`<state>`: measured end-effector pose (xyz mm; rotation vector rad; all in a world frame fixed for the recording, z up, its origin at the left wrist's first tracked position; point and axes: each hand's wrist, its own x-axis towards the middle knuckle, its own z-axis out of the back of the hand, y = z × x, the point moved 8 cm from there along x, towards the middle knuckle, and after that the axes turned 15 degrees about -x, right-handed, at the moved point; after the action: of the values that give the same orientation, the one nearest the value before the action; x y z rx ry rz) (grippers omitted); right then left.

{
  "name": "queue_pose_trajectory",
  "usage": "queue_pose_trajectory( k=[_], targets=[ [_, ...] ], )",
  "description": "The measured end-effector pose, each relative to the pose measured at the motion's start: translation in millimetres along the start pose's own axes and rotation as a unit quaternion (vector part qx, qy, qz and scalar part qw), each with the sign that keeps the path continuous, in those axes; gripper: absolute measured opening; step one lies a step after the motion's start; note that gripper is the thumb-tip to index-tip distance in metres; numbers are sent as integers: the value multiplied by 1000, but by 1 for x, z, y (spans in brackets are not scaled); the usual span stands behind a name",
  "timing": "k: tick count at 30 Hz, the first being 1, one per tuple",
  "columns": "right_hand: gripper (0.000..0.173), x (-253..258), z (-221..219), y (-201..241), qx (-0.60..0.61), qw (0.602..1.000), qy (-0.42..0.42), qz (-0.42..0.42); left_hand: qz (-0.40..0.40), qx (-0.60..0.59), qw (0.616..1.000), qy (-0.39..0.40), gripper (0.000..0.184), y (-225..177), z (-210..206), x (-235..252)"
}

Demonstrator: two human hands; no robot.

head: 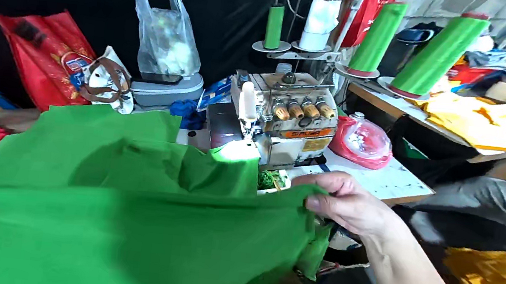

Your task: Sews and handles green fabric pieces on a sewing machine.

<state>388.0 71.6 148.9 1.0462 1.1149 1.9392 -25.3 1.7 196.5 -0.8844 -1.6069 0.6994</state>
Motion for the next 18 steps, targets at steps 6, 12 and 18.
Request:
queue_pose_trajectory(
  k=[6, 12, 18],
  targets=[
    [11, 63, -8, -48, -148, 962, -190, -127, 124, 358, 919, -111, 41, 119, 75, 85],
    [18, 65, -22, -53, -203, 949, -219, -101, -91, 344, 915, 187, 40, 142, -118, 74],
    [33, 58, -21, -41, -133, 955, -258, -62, -73, 254, 887, 378, 39, 152, -226, 80]
  ],
)
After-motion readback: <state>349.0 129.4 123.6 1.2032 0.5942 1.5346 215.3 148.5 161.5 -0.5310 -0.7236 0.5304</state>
